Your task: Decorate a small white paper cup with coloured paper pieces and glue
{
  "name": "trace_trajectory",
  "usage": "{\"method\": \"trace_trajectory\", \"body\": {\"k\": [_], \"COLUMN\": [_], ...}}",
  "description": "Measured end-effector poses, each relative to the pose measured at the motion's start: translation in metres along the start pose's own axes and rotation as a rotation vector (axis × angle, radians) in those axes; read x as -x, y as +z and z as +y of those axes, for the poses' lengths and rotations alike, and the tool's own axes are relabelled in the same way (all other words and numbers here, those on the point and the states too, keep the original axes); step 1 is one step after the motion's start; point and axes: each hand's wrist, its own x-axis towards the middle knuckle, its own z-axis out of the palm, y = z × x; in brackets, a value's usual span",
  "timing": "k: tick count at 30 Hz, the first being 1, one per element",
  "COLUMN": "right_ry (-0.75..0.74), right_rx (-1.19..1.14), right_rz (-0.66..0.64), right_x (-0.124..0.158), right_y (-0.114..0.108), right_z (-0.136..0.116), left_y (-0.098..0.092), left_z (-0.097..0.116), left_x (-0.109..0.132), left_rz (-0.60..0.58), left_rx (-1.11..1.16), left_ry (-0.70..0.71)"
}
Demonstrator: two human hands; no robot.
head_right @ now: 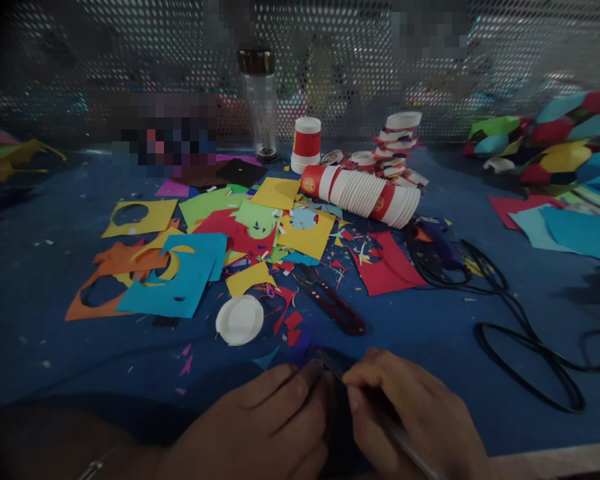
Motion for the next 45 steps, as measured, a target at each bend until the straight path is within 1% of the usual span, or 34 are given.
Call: {"method": "trace_trajectory", "body": {"k": [7, 14, 22, 31, 36, 40, 45], "right_ry": [0.01, 0.015, 0.023, 0.056, 0.051, 0.065, 0.049], "right_rx": [0.023, 0.03, -0.024, 0.016, 0.03, 0.029, 0.038], "right_rz": [0.0, 0.002, 0.02, 0.015, 0.014, 0.013, 0.008], "right_x": [0.0016, -0.0011, 0.0001, 0.0015, 0.0003, -0.0005, -0.0011], "right_y": [-0.0006, -0.0014, -0.0009, -0.0028, -0.0026, -0.0028, -0.0046], "right_z": [0.0002, -0.001, 0.0003, 0.0001, -0.0014, -0.0037, -0.003], "left_y": [-0.0004, 0.0009, -0.0009, 0.0017, 0.0007, -0.0003, -0.0005], "left_z": [-0.0009, -0.0009, -0.0012, 0.0004, 0.0009, 0.0005, -0.0004], "left_x": [0.0029, -0.0001, -0.0012, 0.0039, 0.003, 0.0019, 0.0011], "left_rz": [-0.027, 0.022, 0.014, -0.045, -0.02, -0.065, -0.01], "left_rx": [-0.027, -0.009, 0.0, -0.029, -0.022, -0.018, -0.018], "left_ry": [0.038, 0.018, 0.007, 0.051, 0.03, 0.038, 0.027]}}
